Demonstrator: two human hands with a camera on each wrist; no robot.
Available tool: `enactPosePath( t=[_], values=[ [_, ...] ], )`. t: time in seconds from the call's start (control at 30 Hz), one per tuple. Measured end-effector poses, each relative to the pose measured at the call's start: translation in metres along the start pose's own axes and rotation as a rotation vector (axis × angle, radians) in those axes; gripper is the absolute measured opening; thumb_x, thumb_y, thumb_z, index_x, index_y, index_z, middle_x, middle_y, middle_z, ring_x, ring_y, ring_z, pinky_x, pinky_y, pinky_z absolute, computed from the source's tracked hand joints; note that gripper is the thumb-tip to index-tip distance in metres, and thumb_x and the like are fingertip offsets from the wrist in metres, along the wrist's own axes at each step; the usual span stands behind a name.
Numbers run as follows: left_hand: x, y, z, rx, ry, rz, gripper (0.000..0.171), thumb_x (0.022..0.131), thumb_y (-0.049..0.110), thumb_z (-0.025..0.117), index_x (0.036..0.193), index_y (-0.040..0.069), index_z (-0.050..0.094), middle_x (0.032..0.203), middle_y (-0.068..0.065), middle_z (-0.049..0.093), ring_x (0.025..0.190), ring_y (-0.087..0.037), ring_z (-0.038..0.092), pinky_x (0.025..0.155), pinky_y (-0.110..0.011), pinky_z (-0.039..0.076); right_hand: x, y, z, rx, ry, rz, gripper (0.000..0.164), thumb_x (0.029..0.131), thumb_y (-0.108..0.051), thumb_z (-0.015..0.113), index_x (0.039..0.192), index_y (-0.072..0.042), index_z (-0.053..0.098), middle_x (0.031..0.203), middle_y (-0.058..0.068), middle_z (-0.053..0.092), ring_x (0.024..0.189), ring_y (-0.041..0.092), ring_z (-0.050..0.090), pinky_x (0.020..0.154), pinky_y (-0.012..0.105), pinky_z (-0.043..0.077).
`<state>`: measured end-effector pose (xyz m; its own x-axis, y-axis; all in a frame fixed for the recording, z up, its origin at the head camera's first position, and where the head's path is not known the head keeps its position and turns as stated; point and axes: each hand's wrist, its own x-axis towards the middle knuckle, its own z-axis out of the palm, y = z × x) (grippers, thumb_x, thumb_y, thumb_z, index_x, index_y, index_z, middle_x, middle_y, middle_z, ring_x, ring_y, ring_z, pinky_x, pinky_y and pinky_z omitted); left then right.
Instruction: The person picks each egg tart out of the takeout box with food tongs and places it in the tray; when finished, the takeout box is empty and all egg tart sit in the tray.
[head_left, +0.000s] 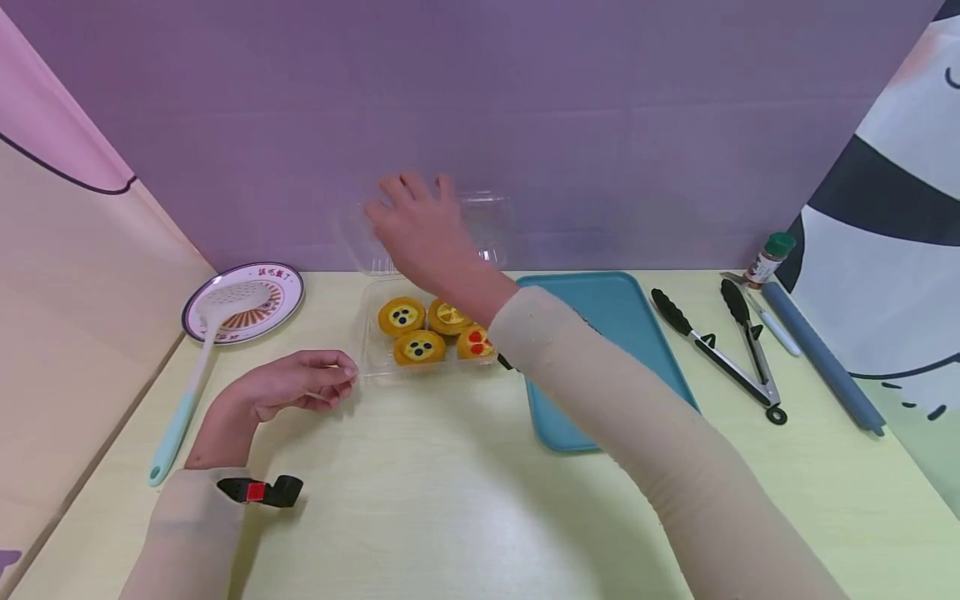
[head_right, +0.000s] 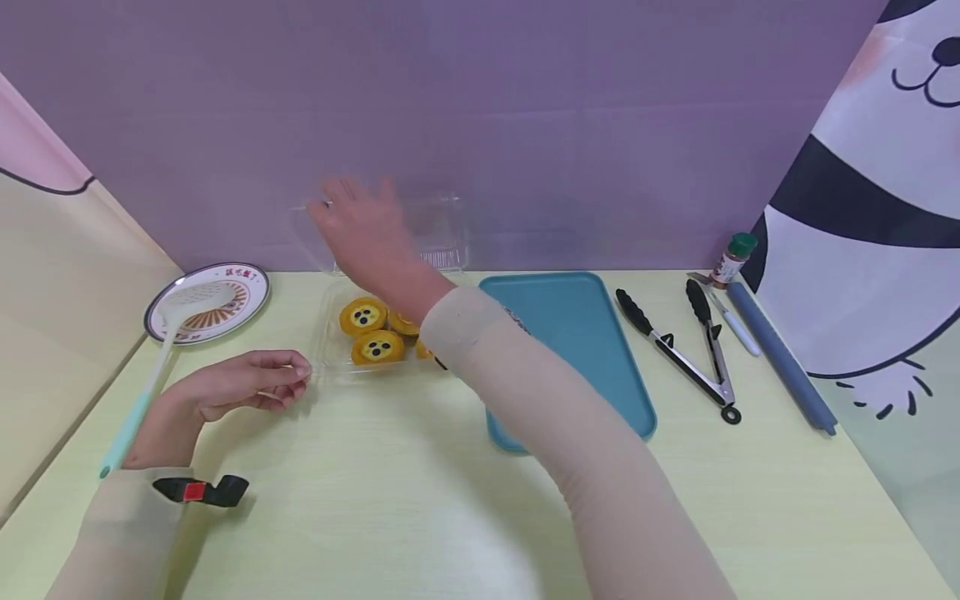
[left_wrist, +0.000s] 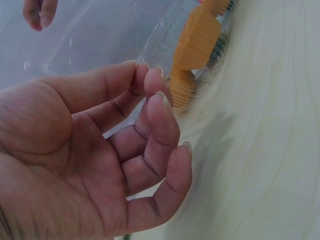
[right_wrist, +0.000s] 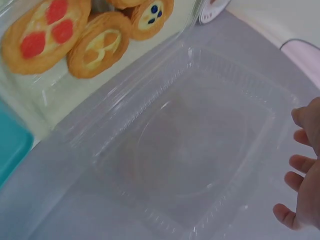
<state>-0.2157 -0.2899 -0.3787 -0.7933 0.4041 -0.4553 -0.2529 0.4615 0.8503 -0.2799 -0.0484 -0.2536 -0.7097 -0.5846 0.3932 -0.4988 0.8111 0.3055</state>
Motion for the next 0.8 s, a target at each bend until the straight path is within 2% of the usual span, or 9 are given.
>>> enactPosePath(
  t=[0.17, 0.33, 0.5, 0.63, 0.8],
  values=[
    [0.0, 0.0, 0.0, -0.007, 0.004, 0.002, 0.023, 0.102, 0.025, 0.057, 0.111, 0.004, 0.058, 0.09, 0.001, 0.062, 0.081, -0.012, 0.06, 0.081, -0.032, 0.054, -0.012, 0.022, 0.004, 0.118, 0.091, 0.044, 0.036, 0.104, -0.04, 0.05, 0.138, -0.029, 0.053, 0.149, 0.0, 0.046, 0.14, 0.022, 0.037, 0.114, 0.053, 0.03],
    [0.001, 0.0, 0.0, -0.003, 0.01, -0.002, 0.026, 0.103, 0.024, 0.056, 0.114, 0.001, 0.057, 0.092, 0.0, 0.063, 0.084, -0.014, 0.061, 0.083, -0.033, 0.055, -0.032, 0.045, 0.015, 0.213, 0.09, 0.048, 0.042, 0.102, -0.042, 0.054, 0.141, -0.028, 0.051, 0.147, 0.001, 0.049, 0.139, 0.024, 0.039, 0.113, 0.054, 0.028],
    [0.003, 0.002, 0.0, 0.004, 0.014, -0.012, 0.032, 0.103, 0.028, 0.056, 0.118, 0.0, 0.055, 0.097, -0.002, 0.064, 0.089, -0.016, 0.062, 0.085, -0.034, 0.055, -0.053, 0.074, 0.039, 0.297, 0.009, 0.105, 0.05, 0.101, -0.047, 0.054, 0.146, -0.026, 0.049, 0.15, 0.002, 0.047, 0.141, 0.025, 0.036, 0.115, 0.057, 0.024],
    [0.003, 0.004, -0.001, 0.007, 0.009, -0.02, 0.039, 0.102, 0.033, 0.057, 0.122, 0.0, 0.054, 0.101, -0.003, 0.065, 0.092, -0.017, 0.063, 0.087, -0.035, 0.055, -0.067, 0.096, 0.059, 0.367, -0.093, 0.185, 0.057, 0.1, -0.051, 0.055, 0.149, -0.024, 0.046, 0.156, 0.003, 0.041, 0.147, 0.027, 0.03, 0.118, 0.06, 0.018],
    [0.003, 0.004, -0.001, 0.002, -0.007, -0.022, 0.042, 0.103, 0.034, 0.055, 0.126, -0.001, 0.052, 0.104, -0.004, 0.066, 0.094, -0.018, 0.064, 0.087, -0.037, 0.055, -0.075, 0.113, 0.082, 0.49, -0.154, 0.308, 0.064, 0.097, -0.054, 0.058, 0.15, -0.02, 0.046, 0.159, 0.007, 0.037, 0.149, 0.031, 0.026, 0.118, 0.063, 0.02]
  ],
)
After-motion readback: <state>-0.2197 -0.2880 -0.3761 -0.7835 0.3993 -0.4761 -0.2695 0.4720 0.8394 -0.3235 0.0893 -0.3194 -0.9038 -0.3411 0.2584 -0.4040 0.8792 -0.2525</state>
